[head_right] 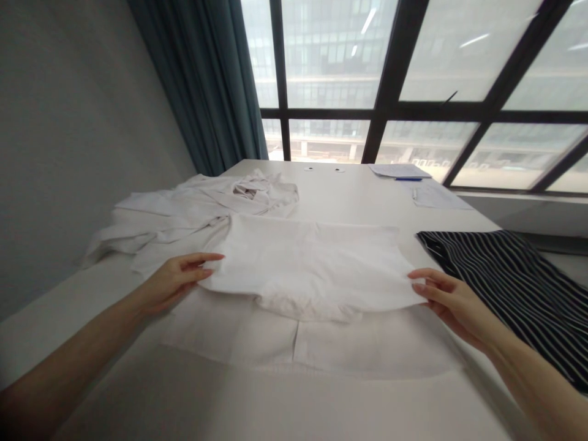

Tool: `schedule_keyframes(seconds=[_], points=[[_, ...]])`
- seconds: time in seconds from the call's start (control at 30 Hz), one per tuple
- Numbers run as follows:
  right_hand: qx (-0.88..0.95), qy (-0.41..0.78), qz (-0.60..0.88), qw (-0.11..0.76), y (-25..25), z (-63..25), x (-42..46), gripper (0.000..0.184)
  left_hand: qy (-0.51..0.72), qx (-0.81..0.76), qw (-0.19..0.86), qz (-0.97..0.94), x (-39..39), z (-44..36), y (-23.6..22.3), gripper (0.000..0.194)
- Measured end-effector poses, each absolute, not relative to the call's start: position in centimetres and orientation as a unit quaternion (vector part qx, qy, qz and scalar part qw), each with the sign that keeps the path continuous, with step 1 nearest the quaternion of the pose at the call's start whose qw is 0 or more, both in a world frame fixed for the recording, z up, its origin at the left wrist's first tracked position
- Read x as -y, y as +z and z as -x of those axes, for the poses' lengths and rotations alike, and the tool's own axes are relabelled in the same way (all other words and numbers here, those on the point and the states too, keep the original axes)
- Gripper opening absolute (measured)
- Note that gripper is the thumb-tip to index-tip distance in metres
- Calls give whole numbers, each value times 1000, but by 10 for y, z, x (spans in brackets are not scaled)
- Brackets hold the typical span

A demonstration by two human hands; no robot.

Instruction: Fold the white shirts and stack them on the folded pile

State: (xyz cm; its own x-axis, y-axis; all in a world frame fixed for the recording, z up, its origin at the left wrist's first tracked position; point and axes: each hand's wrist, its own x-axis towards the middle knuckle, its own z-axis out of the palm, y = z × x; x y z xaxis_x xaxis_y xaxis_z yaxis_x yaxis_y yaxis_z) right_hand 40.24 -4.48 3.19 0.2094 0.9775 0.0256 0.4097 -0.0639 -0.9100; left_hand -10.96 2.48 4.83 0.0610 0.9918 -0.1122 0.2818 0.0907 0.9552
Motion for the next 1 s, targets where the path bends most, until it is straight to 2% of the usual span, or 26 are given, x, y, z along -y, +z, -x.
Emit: schedule_keyframes(seconds=[0.1, 0.17, 0.33, 0.47, 0.57, 0.7, 0.77, 0.83, 0.93, 1.0], points=[[452, 432, 632, 457, 36, -412, 47, 34, 318, -570, 472, -592, -23, 118, 60, 47], [451, 457, 630, 436, 39, -417, 49, 31, 267, -567, 481, -613, -22, 123, 65, 43], [530, 520, 602, 295, 46, -416, 54, 33, 146, -558, 477, -663, -21, 128, 70, 34], [575, 532, 595, 182, 51, -418, 57, 33, 100, -561, 469, -675, -23, 130, 70, 28], [618, 445, 624, 177, 54, -422, 55, 35, 99, -572, 405, -706, -23, 128, 70, 28], [690, 223, 643, 247, 61, -402, 55, 39, 211, -548, 150, -795, -17, 105, 66, 31], [734, 160, 606, 262, 64, -376, 58, 37, 242, -487, 54, -838, -8, 85, 62, 35], [814, 113, 520, 231, 64, -345, 64, 35, 220, -392, 17, -893, 4, 64, 57, 39], [898, 37, 420, 125, 54, -308, 70, 56, 198, -276, -15, -941, 19, 40, 44, 55], [911, -27, 399, 100, 43, -296, 71, 50, 195, -250, -40, -948, 23, 32, 33, 54]])
